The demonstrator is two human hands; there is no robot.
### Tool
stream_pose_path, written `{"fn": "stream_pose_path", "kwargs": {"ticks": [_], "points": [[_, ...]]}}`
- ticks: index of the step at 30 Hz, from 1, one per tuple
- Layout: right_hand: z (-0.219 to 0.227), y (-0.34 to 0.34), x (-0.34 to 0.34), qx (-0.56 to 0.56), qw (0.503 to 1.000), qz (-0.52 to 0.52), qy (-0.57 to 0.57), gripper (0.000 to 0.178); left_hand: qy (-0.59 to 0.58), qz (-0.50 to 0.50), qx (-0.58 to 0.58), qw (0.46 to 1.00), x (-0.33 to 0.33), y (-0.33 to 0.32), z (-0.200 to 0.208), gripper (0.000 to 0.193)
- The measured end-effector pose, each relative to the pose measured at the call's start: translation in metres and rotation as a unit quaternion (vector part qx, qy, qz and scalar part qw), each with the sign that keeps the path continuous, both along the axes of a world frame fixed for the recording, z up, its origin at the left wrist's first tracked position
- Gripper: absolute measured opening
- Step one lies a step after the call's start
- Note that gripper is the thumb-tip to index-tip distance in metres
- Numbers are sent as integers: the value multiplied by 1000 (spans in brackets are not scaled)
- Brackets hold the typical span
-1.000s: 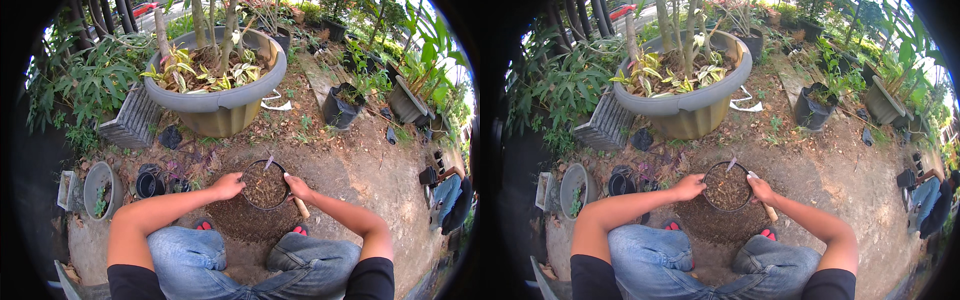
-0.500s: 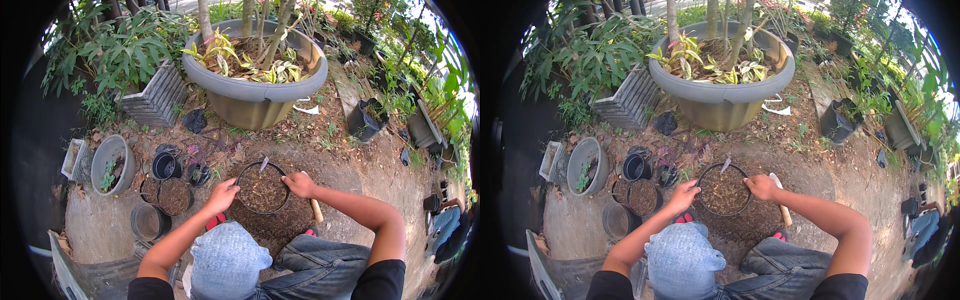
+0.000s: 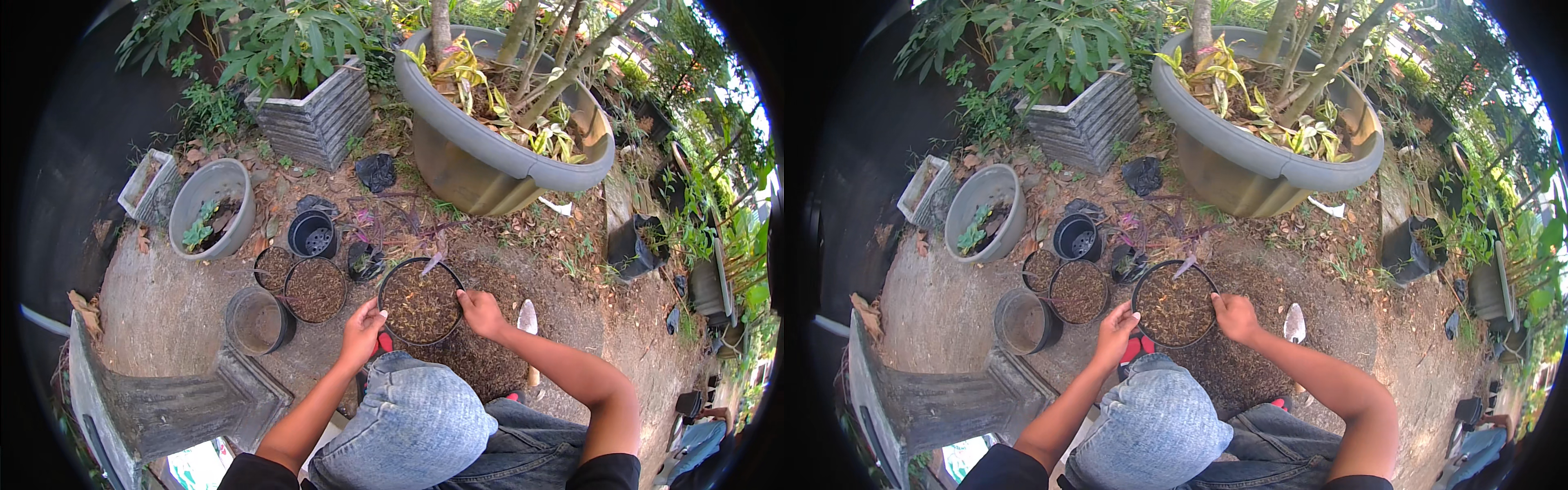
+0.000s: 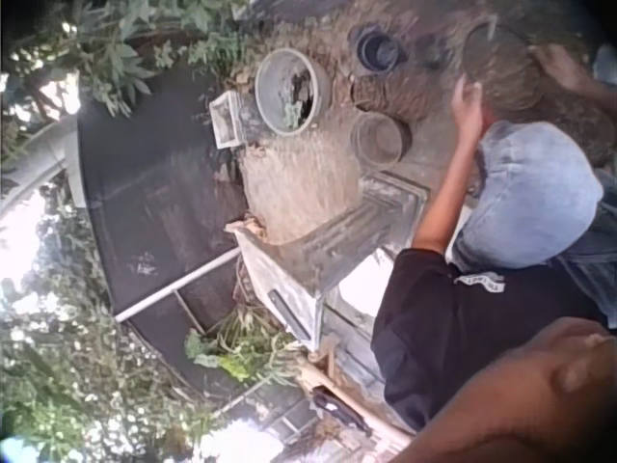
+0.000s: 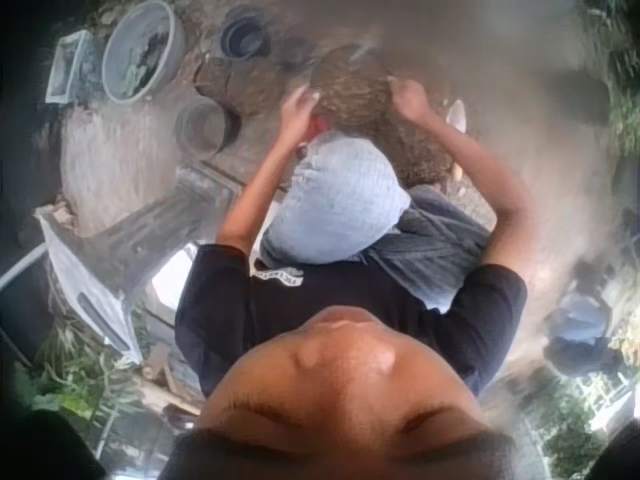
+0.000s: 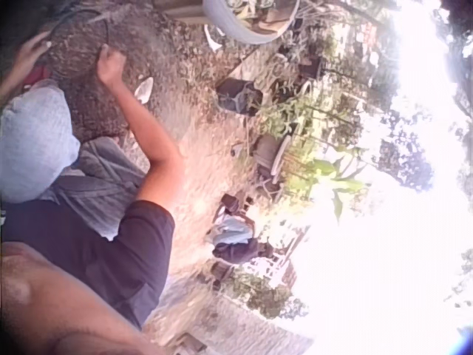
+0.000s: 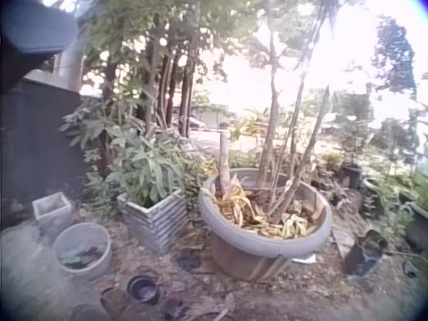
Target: The person sits on the ground and uses a small hand trowel to scoop soil into a circular sieve. They shake the sieve to separate fine soil from larger debris, then pour the sifted soil into a black plastic pot. The person repeats this process to fill the pot.
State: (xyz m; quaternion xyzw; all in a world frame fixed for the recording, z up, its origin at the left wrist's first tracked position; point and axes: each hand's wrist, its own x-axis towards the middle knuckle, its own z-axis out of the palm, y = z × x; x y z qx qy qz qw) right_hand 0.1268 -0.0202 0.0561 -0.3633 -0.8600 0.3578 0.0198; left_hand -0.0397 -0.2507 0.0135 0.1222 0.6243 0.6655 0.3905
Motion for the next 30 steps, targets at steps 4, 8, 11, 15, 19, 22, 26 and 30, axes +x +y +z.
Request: {"fn": "stream_pose_path", "kwargs": {"ticks": [4, 8, 11, 15, 19, 22, 26, 30], "points": [[-27, -16, -24, -31, 999, -9, 18, 50, -38, 43, -14, 998, -7, -19, -7, 43], [-43, -43, -53, -105, 993, -54, 15, 51, -206, 100, 78, 970, -24, -55, -39, 50], [-50, -59, -69, -157, 984, -79, 25, 51, -247, 155, 27, 956, -31, -78, -63, 59], [-80, -59, -76, -154, 981, -96, 68, 50, -271, 216, -3, 938, -39, -89, -91, 71], [-82, -62, -74, -112, 989, -74, 66, 49, -272, 244, 32, 930, -54, -95, -93, 70], [-85, -64, -70, -108, 990, -73, 51, 48, -219, 276, 69, 933, -68, -96, -108, 70], [-99, -68, -58, -94, 993, -60, 35, 48, -185, 281, 83, 938, -74, -92, -112, 74], [-120, -77, -51, -62, 997, -48, 15, 48, -165, 315, 59, 933, -69, -81, -109, 74]]}}
